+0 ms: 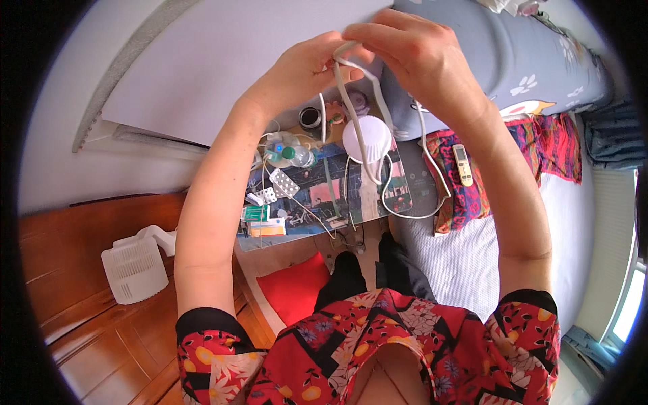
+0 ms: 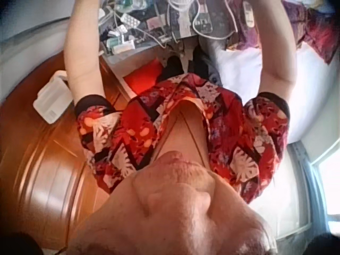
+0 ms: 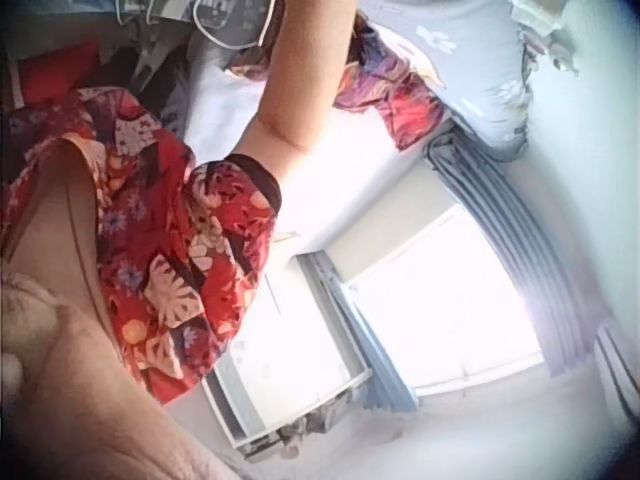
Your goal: The person organizes various items on a desk and bed, including a white lamp, multiple charging cables, and boxes of medicine, by hand.
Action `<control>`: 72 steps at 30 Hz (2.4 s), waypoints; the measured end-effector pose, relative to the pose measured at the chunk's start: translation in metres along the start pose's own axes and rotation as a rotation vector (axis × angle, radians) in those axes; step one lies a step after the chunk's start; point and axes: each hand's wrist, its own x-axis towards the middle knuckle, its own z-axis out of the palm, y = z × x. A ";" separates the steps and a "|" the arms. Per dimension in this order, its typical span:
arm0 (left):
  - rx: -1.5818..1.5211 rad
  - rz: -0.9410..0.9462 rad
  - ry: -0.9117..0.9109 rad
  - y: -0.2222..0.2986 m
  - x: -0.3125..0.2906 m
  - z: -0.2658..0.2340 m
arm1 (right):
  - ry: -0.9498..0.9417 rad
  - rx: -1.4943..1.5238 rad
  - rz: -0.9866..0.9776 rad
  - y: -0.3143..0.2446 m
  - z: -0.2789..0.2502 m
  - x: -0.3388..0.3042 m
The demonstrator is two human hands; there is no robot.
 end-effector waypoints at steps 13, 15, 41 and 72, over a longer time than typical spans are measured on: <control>-0.222 -0.298 0.512 -0.022 -0.018 -0.053 | -0.525 0.570 0.748 0.053 0.092 -0.160; -0.165 -0.333 0.655 -0.036 -0.030 -0.068 | -0.479 0.818 0.991 0.049 0.087 -0.200; 0.360 -0.447 0.633 -0.113 -0.060 -0.045 | -0.066 0.094 0.645 0.056 0.098 -0.140; 0.177 -0.007 0.489 -0.088 0.025 0.033 | -0.330 -0.032 0.994 0.151 0.266 -0.155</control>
